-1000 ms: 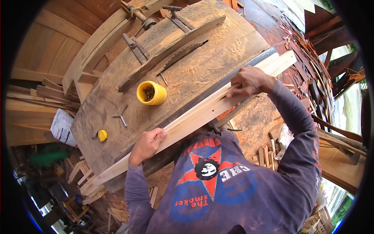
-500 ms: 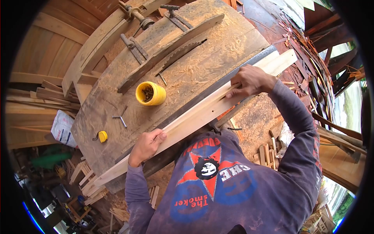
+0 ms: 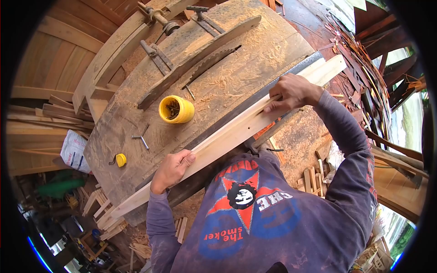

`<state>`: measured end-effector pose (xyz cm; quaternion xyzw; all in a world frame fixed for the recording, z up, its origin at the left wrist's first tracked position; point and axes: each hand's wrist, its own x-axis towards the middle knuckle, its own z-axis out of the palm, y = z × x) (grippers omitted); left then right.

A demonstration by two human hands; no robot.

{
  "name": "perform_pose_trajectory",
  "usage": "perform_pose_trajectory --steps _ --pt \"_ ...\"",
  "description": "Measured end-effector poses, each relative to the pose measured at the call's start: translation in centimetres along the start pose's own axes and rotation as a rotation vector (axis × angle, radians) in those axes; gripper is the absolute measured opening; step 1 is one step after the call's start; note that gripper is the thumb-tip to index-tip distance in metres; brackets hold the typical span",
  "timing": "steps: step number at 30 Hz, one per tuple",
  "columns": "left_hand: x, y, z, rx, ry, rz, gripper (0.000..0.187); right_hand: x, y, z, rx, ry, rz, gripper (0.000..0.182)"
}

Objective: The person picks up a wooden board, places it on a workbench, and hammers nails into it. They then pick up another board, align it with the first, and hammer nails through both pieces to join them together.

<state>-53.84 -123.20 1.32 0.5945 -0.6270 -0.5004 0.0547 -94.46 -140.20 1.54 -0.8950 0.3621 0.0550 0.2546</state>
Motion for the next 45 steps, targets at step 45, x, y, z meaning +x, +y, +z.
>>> perform_pose_trajectory --steps 45 --pt "-0.4 -1.7 6.3 0.658 0.593 0.215 0.062 0.8 -0.1 7.1 -0.374 0.345 -0.292 0.044"
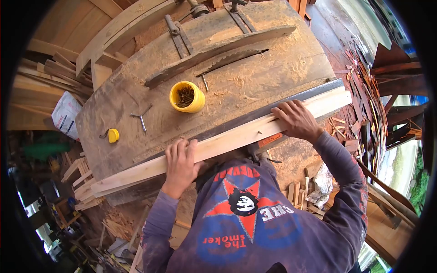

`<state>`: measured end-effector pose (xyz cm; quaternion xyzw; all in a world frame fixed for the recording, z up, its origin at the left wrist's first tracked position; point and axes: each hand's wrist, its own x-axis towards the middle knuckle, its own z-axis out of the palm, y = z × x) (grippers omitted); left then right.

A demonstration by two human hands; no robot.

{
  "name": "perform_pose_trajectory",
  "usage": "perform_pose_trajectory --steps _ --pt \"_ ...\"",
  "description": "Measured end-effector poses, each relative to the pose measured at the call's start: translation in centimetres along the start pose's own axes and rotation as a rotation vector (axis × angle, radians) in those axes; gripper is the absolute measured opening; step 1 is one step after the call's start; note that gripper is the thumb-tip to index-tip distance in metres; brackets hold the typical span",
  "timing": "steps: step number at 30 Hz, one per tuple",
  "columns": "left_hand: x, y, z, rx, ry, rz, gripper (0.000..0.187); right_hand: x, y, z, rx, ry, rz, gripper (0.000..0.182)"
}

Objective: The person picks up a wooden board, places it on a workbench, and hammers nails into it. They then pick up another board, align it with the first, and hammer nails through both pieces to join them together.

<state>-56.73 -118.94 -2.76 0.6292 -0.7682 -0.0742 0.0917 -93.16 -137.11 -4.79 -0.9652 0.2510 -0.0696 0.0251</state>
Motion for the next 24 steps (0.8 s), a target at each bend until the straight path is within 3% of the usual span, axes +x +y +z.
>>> perform_pose_trajectory --steps 7,10,14,16,20,24 --pt "-0.8 -1.5 2.1 -0.167 0.037 -0.074 0.060 -0.4 0.8 0.4 0.058 -0.127 0.038 0.044" --pt "0.1 -1.6 0.9 -0.180 -0.043 -0.087 0.057 0.1 1.2 0.5 0.059 -0.156 0.067 0.048" --pt "0.4 -1.7 0.7 -0.168 -0.091 -0.064 0.057 1.3 2.3 0.1 0.103 -0.243 0.010 0.069" --pt "0.5 -1.8 0.5 -0.174 -0.074 -0.117 0.056 1.9 2.4 0.0 0.122 -0.266 0.005 0.070" --pt "1.0 -1.5 -0.1 -0.194 -0.161 -0.143 0.056 1.7 2.3 0.3 0.138 -0.223 0.037 0.072" --pt "0.3 -1.8 1.0 -0.215 -0.058 -0.081 0.057 0.9 2.0 -0.2 0.136 -0.153 -0.003 0.068"
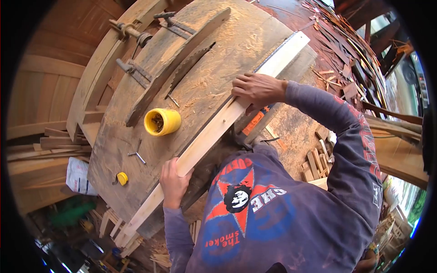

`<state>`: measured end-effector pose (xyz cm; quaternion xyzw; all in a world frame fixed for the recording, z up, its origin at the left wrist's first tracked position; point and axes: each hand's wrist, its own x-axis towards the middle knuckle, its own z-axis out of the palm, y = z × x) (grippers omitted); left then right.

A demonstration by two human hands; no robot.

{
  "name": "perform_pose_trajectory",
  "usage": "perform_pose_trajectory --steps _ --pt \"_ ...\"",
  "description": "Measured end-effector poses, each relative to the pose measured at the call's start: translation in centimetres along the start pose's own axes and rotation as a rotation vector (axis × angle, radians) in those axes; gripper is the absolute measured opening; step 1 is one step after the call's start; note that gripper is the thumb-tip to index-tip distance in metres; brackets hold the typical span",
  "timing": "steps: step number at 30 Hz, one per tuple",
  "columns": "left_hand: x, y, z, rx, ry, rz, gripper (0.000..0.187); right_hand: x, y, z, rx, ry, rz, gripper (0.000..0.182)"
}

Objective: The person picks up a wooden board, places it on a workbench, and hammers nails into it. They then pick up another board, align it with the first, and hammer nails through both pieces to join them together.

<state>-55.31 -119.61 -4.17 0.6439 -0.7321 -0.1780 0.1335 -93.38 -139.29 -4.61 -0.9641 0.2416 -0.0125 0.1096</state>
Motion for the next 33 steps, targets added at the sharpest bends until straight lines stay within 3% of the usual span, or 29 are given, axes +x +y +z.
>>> perform_pose_trajectory --steps 19,22,33 --pt "0.3 -0.8 -0.3 0.001 -0.015 0.078 0.054 -0.8 -0.2 0.4 -0.033 0.071 0.070 0.058" --pt "1.0 -0.7 -0.2 0.003 0.019 0.083 0.052 -0.2 0.5 0.7 -0.073 0.160 0.057 0.058" --pt "2.0 -0.6 -0.1 -0.015 -0.024 0.096 0.051 -0.3 -0.1 -0.6 -0.052 -0.078 0.148 0.058"
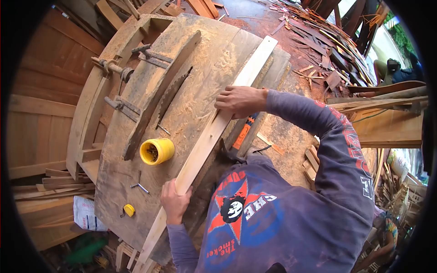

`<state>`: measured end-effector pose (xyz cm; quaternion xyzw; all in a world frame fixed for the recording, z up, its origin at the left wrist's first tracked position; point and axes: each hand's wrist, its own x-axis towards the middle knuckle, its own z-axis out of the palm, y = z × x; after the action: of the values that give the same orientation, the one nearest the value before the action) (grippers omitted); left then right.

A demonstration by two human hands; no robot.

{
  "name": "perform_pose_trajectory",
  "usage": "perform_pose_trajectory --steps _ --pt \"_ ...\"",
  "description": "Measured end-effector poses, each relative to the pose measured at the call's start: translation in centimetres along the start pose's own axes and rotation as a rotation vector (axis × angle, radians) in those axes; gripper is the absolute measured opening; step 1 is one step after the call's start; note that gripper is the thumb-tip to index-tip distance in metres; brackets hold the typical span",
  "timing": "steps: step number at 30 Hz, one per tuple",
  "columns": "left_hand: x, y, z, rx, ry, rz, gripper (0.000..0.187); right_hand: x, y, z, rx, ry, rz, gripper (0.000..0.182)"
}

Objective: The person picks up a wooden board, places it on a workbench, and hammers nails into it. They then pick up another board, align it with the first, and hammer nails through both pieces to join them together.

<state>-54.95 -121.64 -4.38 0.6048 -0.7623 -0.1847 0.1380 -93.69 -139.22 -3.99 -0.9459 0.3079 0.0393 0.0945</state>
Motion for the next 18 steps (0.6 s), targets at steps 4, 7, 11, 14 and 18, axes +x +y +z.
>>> perform_pose_trajectory --steps 4,7,11,14,18 --pt "0.1 0.0 0.2 0.002 0.001 0.011 0.052 -0.6 0.0 0.4 0.037 0.079 -0.003 0.063" --pt "0.3 0.1 0.0 0.041 -0.006 0.007 0.052 -1.0 -2.1 0.0 -0.137 0.370 0.020 0.064" --pt "-0.2 0.4 0.3 0.111 0.013 -0.015 0.064 -5.2 -7.2 4.8 0.073 0.534 -0.032 0.043" --pt "0.9 1.6 1.0 0.109 0.078 0.075 0.068 -8.3 -9.2 9.7 0.137 0.241 0.042 0.043" --pt "4.6 4.6 3.2 0.103 0.096 0.157 0.061 -7.3 -8.0 13.4 0.081 0.312 0.176 0.055"
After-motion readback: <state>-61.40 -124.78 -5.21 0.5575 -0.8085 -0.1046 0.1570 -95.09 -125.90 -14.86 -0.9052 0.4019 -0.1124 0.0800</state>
